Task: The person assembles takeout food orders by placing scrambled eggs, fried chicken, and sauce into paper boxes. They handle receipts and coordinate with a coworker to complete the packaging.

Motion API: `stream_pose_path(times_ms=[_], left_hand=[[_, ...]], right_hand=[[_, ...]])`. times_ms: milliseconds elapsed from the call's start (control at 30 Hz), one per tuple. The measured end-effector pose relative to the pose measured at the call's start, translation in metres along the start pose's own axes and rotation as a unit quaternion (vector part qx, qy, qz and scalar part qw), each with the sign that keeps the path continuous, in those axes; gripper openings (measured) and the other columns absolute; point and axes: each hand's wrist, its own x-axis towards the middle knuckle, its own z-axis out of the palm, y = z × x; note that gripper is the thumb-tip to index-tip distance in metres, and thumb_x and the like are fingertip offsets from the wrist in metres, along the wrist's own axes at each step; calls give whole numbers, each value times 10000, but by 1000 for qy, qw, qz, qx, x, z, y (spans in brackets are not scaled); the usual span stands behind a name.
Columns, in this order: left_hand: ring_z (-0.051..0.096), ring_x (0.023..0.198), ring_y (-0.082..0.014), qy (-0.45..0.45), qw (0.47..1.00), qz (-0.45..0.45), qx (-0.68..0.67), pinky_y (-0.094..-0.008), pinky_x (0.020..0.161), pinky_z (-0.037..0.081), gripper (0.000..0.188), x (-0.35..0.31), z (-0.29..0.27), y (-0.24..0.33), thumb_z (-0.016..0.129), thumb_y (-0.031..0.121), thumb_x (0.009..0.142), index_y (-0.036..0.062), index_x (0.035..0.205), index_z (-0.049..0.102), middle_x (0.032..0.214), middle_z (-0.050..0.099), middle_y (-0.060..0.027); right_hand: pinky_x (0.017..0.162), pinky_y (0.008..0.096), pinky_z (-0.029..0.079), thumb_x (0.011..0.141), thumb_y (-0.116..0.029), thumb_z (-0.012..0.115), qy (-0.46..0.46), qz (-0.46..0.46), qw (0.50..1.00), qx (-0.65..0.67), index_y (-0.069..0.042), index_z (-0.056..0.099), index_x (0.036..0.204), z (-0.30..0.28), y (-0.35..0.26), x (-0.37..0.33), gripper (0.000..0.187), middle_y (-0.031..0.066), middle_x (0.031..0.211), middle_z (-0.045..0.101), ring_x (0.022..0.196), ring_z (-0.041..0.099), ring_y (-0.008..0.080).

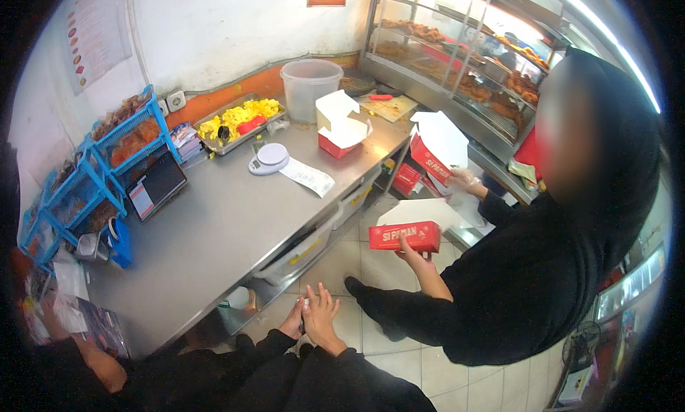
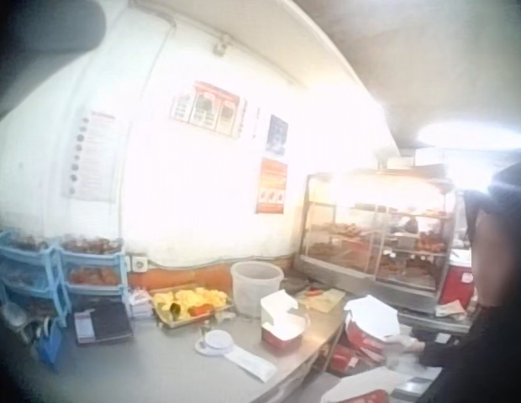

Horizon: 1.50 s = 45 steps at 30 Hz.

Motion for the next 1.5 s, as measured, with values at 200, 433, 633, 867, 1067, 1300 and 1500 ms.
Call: stream_pose_path(times_ms=[200,433,633,867,1067,1300,1500], left_hand=[[522,672,-87,146,960,227,75,-236,598,449,242,51,-27,97,560,170,819,103,1026,452,792,507,3],[443,537,-98,459,769,374,241,-246,509,376,236,119,-93,227,517,277,847,68,739,502,603,453,9],[508,867,-295,495,623,235,559,-397,739,394,453,150,-138,281,380,459,874,69,1090,462,899,504,-160],[345,1115,-359,571,336,169,730,-438,941,259,481,141,-132,302,429,302,875,125,1308,318,1273,277,-223],[321,1135,-347,334,756,355,437,-427,948,250,585,152,-72,273,537,200,799,12,1291,284,1247,322,-214],[315,1138,-348,452,772,300,332,-400,981,218,518,175,-94,204,456,56,771,-53,1243,271,1214,338,-228],[350,1125,-311,403,797,350,283,-373,970,240,475,162,-108,210,429,91,826,-39,1254,269,1205,356,-204]], right_hand=[[971,478,155,879,-428,318,-47,-93,988,115,-91,364,1270,30,-6,110,519,174,1301,298,1194,267,328],[940,433,294,768,-240,585,114,-27,987,111,-27,411,1201,12,67,361,513,217,1180,435,1122,382,353],[736,385,428,723,-141,622,108,-17,983,-146,-48,537,1027,-18,115,485,329,151,920,544,878,525,302],[489,322,389,730,-85,613,131,-135,982,-9,-59,621,793,-21,77,460,68,89,633,496,536,489,238],[442,288,403,703,-112,658,19,-283,958,-39,-56,629,786,24,6,340,105,54,566,523,454,500,192],[553,315,449,685,-115,655,-61,-304,934,181,-89,633,842,39,-10,316,161,33,772,629,545,533,211],[928,361,324,861,-221,484,28,-63,982,177,7,429,1202,42,14,352,414,197,1125,513,1064,458,316]])
